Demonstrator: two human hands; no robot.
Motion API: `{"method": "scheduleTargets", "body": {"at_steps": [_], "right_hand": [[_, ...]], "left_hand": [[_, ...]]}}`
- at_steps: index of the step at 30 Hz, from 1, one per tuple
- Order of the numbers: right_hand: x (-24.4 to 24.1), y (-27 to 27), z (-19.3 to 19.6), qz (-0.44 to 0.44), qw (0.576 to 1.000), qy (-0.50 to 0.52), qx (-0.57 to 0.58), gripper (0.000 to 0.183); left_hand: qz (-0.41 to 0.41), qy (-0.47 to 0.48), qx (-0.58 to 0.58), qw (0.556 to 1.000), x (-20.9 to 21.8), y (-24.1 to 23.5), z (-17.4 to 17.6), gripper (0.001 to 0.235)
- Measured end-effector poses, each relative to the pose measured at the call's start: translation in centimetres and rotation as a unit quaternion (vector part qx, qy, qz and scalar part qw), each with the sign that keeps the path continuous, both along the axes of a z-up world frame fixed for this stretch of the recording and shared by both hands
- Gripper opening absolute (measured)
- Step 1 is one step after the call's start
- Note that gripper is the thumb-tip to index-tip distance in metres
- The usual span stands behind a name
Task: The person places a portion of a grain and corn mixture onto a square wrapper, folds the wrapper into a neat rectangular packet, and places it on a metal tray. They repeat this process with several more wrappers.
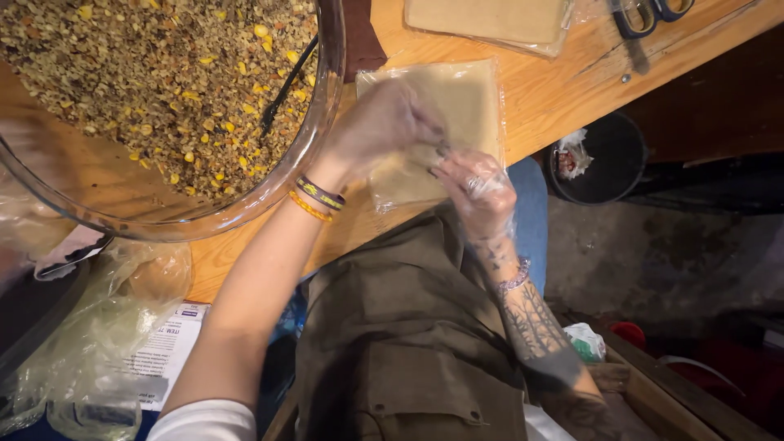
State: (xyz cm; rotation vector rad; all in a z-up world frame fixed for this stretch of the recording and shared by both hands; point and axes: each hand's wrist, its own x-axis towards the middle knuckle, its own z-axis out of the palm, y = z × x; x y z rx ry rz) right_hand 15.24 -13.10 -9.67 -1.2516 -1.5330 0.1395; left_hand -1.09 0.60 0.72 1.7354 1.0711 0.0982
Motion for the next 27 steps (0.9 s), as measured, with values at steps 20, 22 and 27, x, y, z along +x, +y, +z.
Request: {"method": "scheduleTargets", "body": {"at_steps": [20, 22, 27], "right_hand": [[3.3, 3.3, 3.1, 0.143, 0.963, -0.135, -0.183, 0.026], [2.9, 3.7, 4.7, 0.126, 0.952, -0.088, -0.266, 0.029], [1.9, 4.2, 6.4, 0.113, 0.901, 0.095, -0.408, 0.027]], "left_hand": [[-0.025, -0.079, 0.201, 0.976, 0.2, 2.9, -3.3, 0.052], [-0.021, -0.079, 0.199, 0.977, 0.3, 3.0, -3.5, 0.049], [-0.017, -0.011, 0.177, 0.984, 0.7, 2.0, -2.0, 0.037]]}}
